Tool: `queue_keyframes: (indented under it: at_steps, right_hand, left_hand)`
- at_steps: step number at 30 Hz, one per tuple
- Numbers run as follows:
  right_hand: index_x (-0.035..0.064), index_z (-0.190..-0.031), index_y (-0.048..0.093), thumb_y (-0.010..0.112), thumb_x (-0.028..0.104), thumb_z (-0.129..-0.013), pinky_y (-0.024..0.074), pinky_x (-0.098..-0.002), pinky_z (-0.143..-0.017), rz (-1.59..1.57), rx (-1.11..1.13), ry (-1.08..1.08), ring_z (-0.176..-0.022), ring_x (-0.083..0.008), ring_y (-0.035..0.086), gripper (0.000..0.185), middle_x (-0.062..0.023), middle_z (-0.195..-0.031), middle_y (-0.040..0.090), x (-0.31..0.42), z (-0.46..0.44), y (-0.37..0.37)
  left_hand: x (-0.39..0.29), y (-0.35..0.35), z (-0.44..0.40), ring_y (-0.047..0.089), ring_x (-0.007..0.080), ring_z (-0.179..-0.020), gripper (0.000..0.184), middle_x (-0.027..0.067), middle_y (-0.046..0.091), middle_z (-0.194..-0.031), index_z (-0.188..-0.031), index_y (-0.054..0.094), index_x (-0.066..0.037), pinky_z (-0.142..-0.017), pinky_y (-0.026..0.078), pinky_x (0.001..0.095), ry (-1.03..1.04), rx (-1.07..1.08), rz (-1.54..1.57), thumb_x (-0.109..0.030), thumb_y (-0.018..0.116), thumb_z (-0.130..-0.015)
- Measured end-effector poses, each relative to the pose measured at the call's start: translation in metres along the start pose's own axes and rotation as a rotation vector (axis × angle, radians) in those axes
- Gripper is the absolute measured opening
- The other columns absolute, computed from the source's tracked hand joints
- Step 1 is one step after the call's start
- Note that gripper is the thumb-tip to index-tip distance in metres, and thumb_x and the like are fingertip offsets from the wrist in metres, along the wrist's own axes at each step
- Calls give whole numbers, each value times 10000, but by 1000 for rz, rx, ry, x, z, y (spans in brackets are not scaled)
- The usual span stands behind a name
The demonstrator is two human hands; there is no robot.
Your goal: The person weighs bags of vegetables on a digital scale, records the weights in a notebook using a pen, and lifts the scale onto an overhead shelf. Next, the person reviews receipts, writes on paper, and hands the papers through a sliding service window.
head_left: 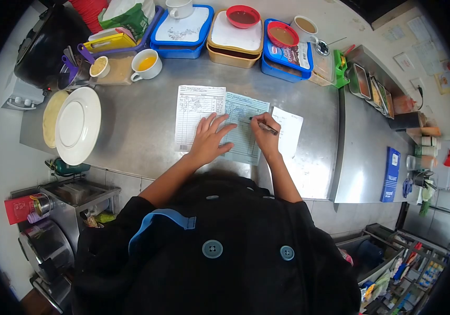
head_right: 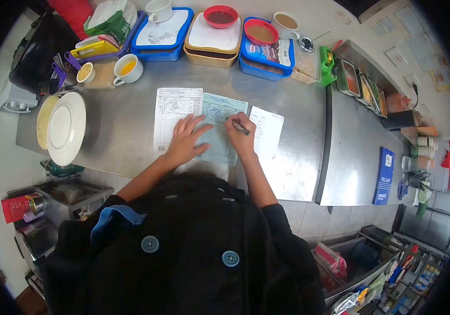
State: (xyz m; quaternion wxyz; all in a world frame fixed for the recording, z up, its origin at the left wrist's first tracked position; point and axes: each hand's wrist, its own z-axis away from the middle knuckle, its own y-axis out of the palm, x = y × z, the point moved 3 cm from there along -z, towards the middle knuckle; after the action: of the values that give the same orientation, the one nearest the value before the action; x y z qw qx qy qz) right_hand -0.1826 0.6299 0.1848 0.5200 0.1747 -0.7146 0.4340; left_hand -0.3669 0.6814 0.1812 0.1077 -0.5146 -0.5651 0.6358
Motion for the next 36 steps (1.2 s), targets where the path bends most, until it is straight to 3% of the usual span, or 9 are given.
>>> queue_keyframes:
  at_steps: [8,10,14,20,24,26,27,31,36]
  right_hand:
    - [6,-783,613,632,110,-753,478,-296,-599,-16,60,43,-619,-177,619,110,-136,-681,635,10,5,6]
    - [6,-779,612,632,99,-750,480,-290,-598,1,-53,-11,-628,-180,626,100,-137,-689,640,5,3,0]
    - [5,-766,603,632,82,-745,477,-288,-581,-74,10,32,-611,-186,622,85,-132,-672,633,-3,8,0]
    - [7,-792,597,615,86,-772,468,-278,-591,87,-129,-70,-611,-147,592,83,-99,-675,629,10,8,-21]
    - [-8,-918,588,566,81,-856,429,-216,-579,-371,87,131,-645,-87,558,110,-60,-730,631,1,27,-23]
    - [7,-861,579,599,118,-863,422,-208,-561,-433,228,178,-612,-71,528,112,-43,-716,616,-9,39,-15]
    - [38,-736,566,635,142,-842,376,-221,-534,-416,197,204,-597,-50,463,163,6,-663,566,-13,44,-12]
    - [33,-599,510,659,171,-824,341,-239,-487,-272,147,210,-536,-51,399,303,8,-544,507,-24,57,3]
    - [14,-610,515,655,156,-816,334,-249,-462,-194,93,92,-509,-56,395,287,-5,-522,504,-25,62,5]
  left_hand:
    - [0,0,0,241,349,-1307,527,60,354,-1372,-1247,500,-215,-1058,172,555,10,-10,-3,-349,657,-762]
    - [1,0,1,242,348,-1307,527,59,355,-1372,-1247,500,-215,-1058,173,555,11,-15,-3,-351,656,-762]
    - [1,0,-1,245,348,-1305,526,58,352,-1373,-1244,501,-217,-1057,175,554,9,-11,-11,-353,656,-761]
    - [12,0,-4,237,362,-1305,524,66,344,-1380,-1246,502,-220,-1052,184,535,-26,-45,-44,-352,652,-762]
    - [25,-10,-11,228,364,-1310,519,72,339,-1387,-1251,501,-227,-1053,181,512,-62,-45,-75,-342,649,-768]
    - [24,-14,-13,229,364,-1309,516,72,340,-1385,-1245,506,-226,-1054,179,502,-62,-30,-70,-335,654,-762]
    - [24,-15,-13,220,367,-1314,548,69,333,-1388,-1247,502,-226,-1057,171,511,-64,-21,-67,-355,670,-741]
    - [17,-17,-11,187,374,-1331,691,65,305,-1400,-1259,482,-225,-1067,136,543,-104,7,-74,-440,727,-649]
    - [19,-15,-11,175,361,-1340,782,62,308,-1395,-1254,481,-232,-1071,107,563,-110,10,-70,-501,761,-575]
